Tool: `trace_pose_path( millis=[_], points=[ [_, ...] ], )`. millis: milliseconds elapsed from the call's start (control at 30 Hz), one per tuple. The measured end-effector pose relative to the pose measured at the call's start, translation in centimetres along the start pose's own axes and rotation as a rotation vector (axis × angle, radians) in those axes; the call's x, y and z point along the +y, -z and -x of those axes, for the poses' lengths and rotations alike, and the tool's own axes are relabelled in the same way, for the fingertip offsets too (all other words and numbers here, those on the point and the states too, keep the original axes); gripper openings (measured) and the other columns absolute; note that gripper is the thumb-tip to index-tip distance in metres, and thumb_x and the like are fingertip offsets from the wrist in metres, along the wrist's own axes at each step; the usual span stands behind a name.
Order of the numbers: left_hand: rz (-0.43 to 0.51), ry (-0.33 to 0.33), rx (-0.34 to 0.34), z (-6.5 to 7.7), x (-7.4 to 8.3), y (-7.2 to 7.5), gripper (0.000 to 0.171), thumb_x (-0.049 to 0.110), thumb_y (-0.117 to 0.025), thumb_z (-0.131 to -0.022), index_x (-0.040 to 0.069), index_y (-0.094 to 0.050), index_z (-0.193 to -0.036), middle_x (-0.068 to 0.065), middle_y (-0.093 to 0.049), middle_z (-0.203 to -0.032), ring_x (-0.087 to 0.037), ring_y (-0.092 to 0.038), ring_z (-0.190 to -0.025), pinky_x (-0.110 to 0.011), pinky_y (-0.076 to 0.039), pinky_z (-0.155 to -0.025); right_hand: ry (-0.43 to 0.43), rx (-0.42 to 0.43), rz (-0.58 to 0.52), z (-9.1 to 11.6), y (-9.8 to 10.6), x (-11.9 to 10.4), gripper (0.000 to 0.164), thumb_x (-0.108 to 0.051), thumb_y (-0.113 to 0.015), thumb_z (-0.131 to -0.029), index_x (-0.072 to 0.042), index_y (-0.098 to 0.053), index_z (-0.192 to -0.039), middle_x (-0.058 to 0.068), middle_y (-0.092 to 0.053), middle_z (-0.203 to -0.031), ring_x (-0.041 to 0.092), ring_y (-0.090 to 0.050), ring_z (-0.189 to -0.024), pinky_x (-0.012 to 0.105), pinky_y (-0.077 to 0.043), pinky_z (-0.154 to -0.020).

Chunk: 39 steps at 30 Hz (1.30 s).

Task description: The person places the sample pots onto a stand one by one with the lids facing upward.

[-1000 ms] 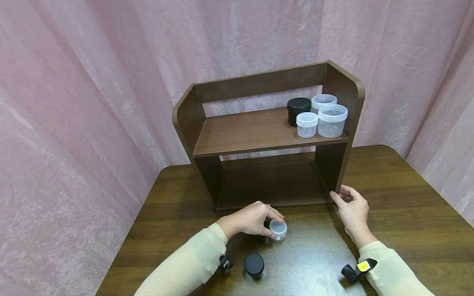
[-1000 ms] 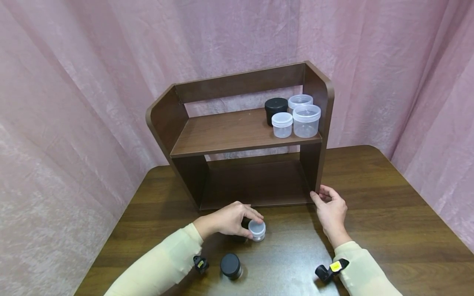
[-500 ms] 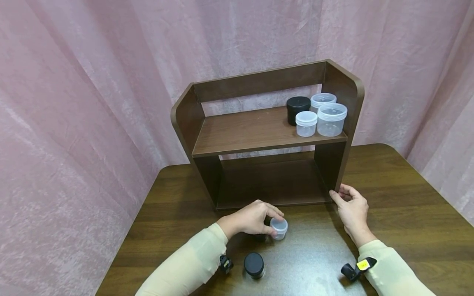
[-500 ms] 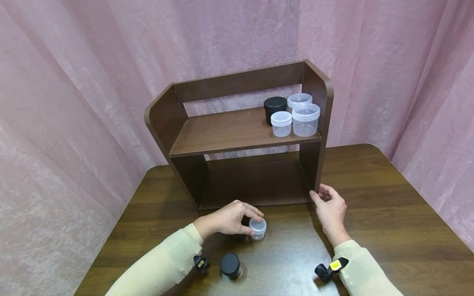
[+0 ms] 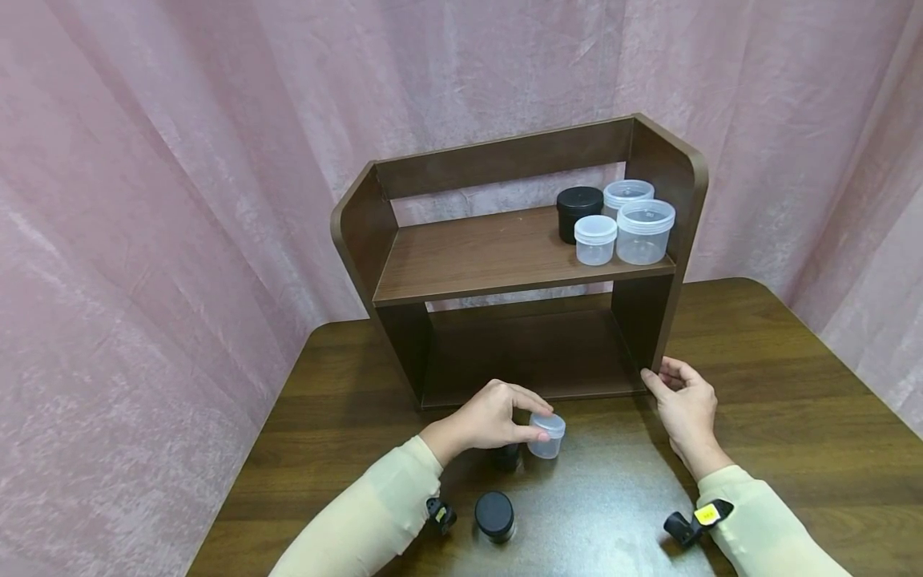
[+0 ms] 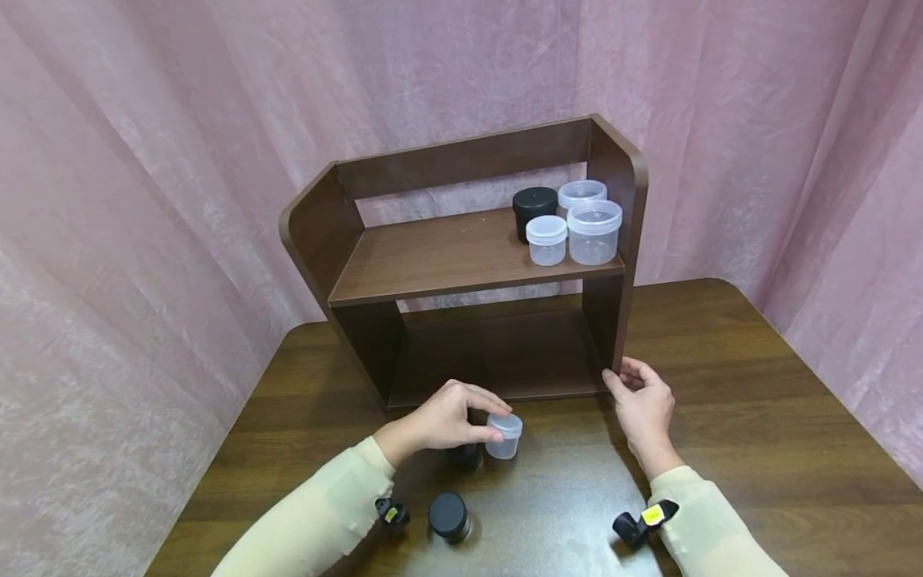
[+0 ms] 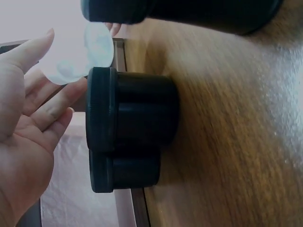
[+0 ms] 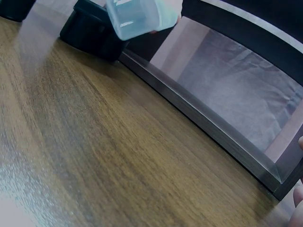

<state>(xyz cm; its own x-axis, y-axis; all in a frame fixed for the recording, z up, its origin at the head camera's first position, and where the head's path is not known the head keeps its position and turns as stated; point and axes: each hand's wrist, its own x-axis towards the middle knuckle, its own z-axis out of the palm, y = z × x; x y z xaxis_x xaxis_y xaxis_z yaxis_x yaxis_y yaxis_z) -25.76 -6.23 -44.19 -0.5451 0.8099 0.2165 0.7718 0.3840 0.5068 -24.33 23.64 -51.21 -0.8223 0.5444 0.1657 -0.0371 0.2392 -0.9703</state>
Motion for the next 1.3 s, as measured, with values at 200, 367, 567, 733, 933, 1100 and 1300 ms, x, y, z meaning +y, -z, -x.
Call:
trace_pose_path(
  millis=[200,367,567,733,933,1100,1300],
  points=[
    [0.077,0.006,0.078,0.2,0.4,0.2,0.03,0.034,-0.076,-0.082,0.013,-0.076,-0.104,0.006,-0.07,-0.107,-0.001,-0.062,-0.102,-0.017,-0.048,-0.087,0.005,-0.005,0.003,0.0,0.0,-0.1,0.037,-0.021,-0.075,-0.085,-0.002,-0.065,-0.115,-0.003,-0.062,-0.095,0.002,-0.053,-0.082,0.011,-0.043,-0.062],
    [0.12,-0.045,0.147,0.4,0.8,0.4,0.024,0.027,-0.076,-0.084,0.011,-0.076,-0.101,0.003,-0.072,-0.103,-0.001,-0.063,-0.096,-0.022,-0.054,-0.077,0.008,0.001,0.015,0.0,0.0,-0.1,0.036,-0.022,-0.074,-0.085,-0.003,-0.066,-0.114,0.0,-0.062,-0.097,0.003,-0.053,-0.084,0.011,-0.042,-0.064],
    [0.167,-0.094,0.21,0.6,1.2,0.6,0.021,0.022,-0.077,-0.083,0.009,-0.076,-0.099,0.0,-0.072,-0.101,-0.003,-0.065,-0.093,-0.017,-0.053,-0.074,0.001,0.001,0.021,0.0,0.0,0.0,0.036,-0.023,-0.074,-0.086,-0.004,-0.066,-0.115,-0.002,-0.061,-0.097,0.003,-0.053,-0.084,0.013,-0.042,-0.064],
    [0.205,-0.136,0.256,0.8,1.5,1.0,0.02,0.017,-0.077,-0.082,0.007,-0.076,-0.1,-0.003,-0.072,-0.101,-0.007,-0.066,-0.093,-0.02,-0.054,-0.076,0.001,0.002,0.021,0.0,-0.1,0.0,0.037,-0.024,-0.074,-0.086,-0.004,-0.065,-0.115,-0.006,-0.06,-0.095,0.003,-0.053,-0.085,0.012,-0.043,-0.064],
    [0.194,-0.201,0.323,0.7,2.6,2.0,0.022,0.013,-0.078,-0.081,0.005,-0.074,-0.101,-0.005,-0.072,-0.103,-0.01,-0.066,-0.095,-0.026,-0.055,-0.079,-0.001,0.003,0.016,0.0,0.0,-0.1,0.037,-0.024,-0.074,-0.085,-0.003,-0.065,-0.115,-0.008,-0.059,-0.094,0.003,-0.053,-0.085,0.012,-0.043,-0.062],
    [0.157,-0.255,0.391,0.4,4.1,3.0,0.026,0.007,-0.081,-0.077,0.001,-0.073,-0.101,-0.009,-0.072,-0.102,-0.009,-0.066,-0.098,-0.023,-0.053,-0.082,-0.017,0.003,0.016,0.0,0.0,0.0,0.037,-0.023,-0.074,-0.085,-0.004,-0.065,-0.116,-0.005,-0.06,-0.095,0.003,-0.053,-0.085,0.011,-0.044,-0.061],
    [0.181,-0.332,0.48,0.5,7.5,4.9,0.029,-0.005,-0.084,-0.066,-0.007,-0.072,-0.093,-0.019,-0.071,-0.097,-0.023,-0.069,-0.093,-0.028,-0.054,-0.082,-0.018,0.002,0.022,0.0,-0.1,0.0,0.037,-0.023,-0.074,-0.085,-0.004,-0.065,-0.116,-0.002,-0.061,-0.097,0.003,-0.053,-0.085,0.011,-0.044,-0.06]
  ],
)
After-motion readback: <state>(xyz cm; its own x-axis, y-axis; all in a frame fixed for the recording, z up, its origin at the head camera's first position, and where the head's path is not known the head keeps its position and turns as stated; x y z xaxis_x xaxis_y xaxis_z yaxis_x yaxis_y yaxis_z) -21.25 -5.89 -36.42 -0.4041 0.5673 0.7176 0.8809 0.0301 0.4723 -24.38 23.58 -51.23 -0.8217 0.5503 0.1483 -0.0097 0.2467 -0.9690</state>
